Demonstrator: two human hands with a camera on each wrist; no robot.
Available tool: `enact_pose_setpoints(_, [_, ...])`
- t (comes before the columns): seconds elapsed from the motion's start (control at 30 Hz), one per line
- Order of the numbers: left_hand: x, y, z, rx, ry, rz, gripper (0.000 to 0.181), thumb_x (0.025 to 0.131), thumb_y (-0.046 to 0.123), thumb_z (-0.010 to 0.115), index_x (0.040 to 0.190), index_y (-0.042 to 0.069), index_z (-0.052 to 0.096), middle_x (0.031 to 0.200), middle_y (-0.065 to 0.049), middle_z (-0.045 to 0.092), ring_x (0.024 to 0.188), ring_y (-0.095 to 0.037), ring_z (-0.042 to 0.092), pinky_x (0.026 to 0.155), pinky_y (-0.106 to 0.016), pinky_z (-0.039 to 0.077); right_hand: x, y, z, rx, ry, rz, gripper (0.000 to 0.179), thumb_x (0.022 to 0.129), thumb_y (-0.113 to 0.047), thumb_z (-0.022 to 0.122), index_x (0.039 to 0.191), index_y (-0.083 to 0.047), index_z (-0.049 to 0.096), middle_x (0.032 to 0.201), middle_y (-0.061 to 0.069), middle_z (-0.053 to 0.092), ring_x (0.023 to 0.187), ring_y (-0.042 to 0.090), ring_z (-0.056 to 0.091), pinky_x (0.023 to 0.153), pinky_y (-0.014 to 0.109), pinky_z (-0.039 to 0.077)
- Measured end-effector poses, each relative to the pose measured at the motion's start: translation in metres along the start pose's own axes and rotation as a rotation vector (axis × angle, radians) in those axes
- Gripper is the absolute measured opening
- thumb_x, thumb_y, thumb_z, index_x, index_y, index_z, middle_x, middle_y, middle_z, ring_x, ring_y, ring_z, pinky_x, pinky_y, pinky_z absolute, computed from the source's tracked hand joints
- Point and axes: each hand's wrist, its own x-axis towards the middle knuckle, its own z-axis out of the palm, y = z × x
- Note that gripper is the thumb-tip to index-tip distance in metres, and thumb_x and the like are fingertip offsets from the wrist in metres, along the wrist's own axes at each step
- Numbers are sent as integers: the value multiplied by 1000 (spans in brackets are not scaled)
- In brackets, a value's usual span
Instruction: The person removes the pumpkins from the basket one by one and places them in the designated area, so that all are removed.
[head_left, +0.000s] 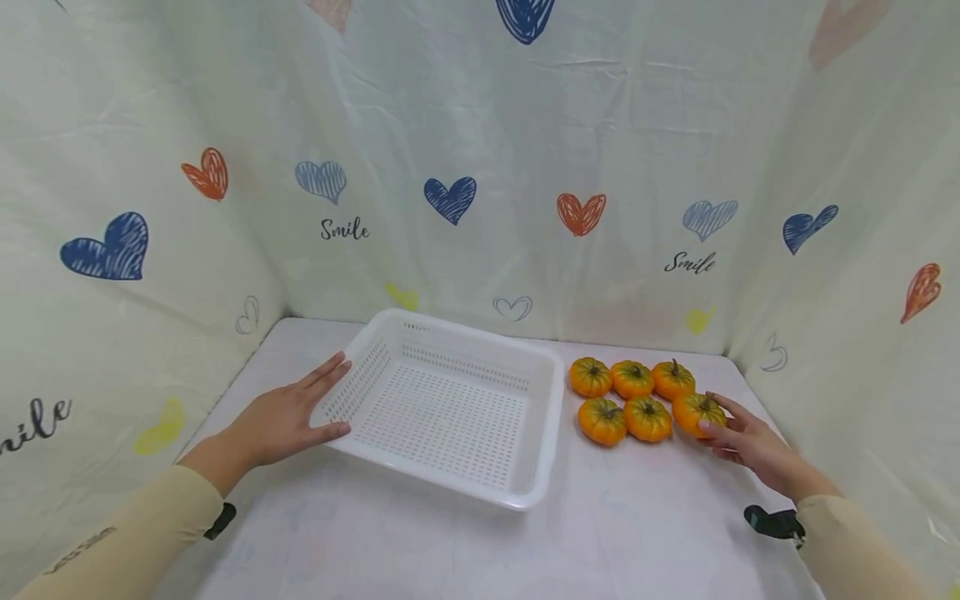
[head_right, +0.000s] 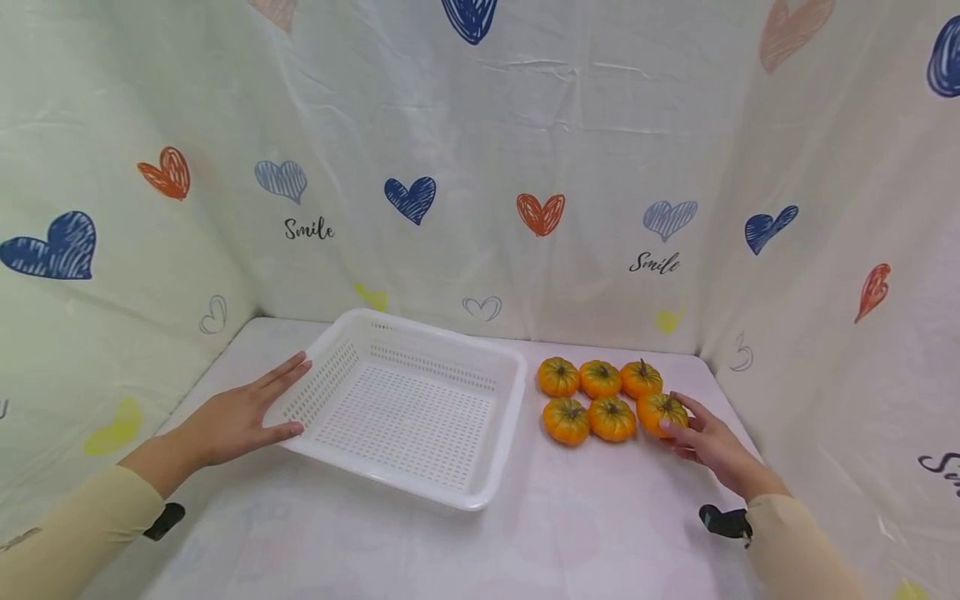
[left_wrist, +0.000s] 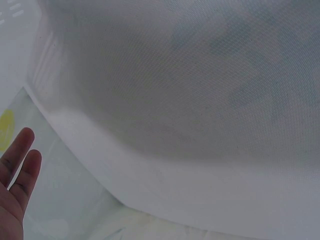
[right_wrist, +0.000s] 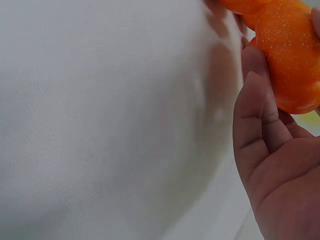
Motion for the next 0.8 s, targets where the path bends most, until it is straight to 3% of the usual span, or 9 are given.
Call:
enact_pose_setpoints(0.27, [1,1,1,6,3,9,91,92,63,57,158,9,26,166,-4,16,123,-41,56,90,-56,50,5,14,4,-22,6,27,87,99,-39,61,160,-10,5,138,30,41,100,30,60,84,31,54])
enact_pose_setpoints(0.5, [0,2,0,9,3,7,90,92,59,59,158,8,27,166,-5,16,123,-41,56,91,-56,50,8,22,4,-48,-8,49,92,98,-41,62,161,-12,2,146,34,21,100,28,59,84,28,54])
enact_pose_setpoints(0.8, [0,0,1,12,15,13,90,92,59,60,158,8,27,166,-5,17,122,-40,57,89,-55,51,11,19,5,-57,-21,55,92,98,-42,62,159,-7,3,151,37,11,104,29,57,84,27,53])
